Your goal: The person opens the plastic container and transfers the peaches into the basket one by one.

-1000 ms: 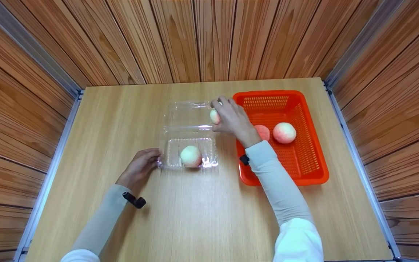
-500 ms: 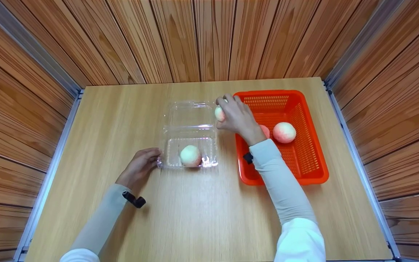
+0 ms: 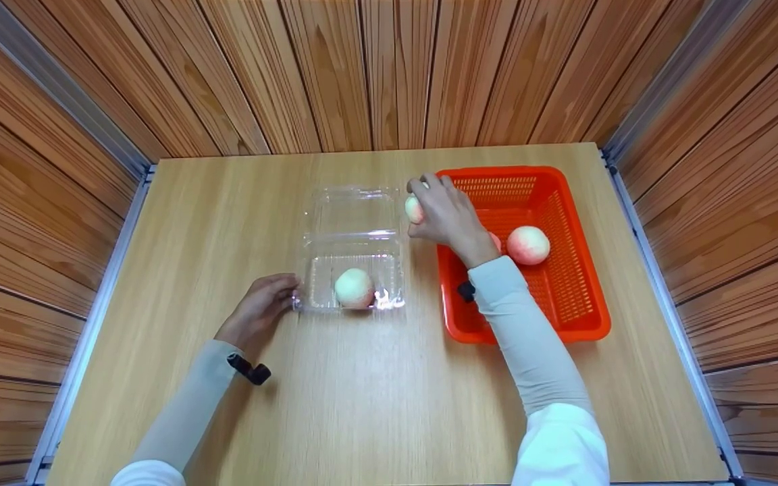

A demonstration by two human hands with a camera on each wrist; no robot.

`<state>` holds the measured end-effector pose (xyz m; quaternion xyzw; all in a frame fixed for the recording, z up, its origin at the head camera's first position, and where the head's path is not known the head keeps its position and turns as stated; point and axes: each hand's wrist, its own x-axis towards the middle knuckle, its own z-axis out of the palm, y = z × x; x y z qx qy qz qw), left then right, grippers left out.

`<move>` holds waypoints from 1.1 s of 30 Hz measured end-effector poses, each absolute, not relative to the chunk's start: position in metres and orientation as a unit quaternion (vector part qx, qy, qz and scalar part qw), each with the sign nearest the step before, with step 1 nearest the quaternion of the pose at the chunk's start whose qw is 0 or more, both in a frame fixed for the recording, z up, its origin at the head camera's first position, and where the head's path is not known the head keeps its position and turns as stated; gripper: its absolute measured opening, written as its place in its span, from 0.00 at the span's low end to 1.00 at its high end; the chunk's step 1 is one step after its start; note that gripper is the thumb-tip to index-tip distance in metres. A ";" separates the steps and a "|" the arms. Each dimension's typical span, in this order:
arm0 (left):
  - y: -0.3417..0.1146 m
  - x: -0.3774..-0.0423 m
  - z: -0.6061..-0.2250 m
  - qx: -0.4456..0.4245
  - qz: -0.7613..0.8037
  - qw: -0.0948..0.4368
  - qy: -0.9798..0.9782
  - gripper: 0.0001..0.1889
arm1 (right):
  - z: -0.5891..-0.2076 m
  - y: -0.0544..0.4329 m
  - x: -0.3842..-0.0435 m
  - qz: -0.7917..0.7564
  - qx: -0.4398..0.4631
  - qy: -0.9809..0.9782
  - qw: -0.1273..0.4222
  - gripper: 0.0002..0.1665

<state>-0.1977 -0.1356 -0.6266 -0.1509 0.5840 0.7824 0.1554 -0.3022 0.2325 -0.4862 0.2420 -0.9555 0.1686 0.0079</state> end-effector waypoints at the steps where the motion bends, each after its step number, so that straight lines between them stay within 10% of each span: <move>1: -0.136 -0.198 -0.626 -0.150 0.782 0.156 0.585 0.12 | -0.486 0.233 -0.302 0.169 0.241 -0.956 0.008 0.35; 33: -0.135 -0.198 -0.627 -0.162 0.787 0.155 0.575 0.12 | -0.488 0.252 -0.313 0.180 0.200 -0.963 -0.005 0.35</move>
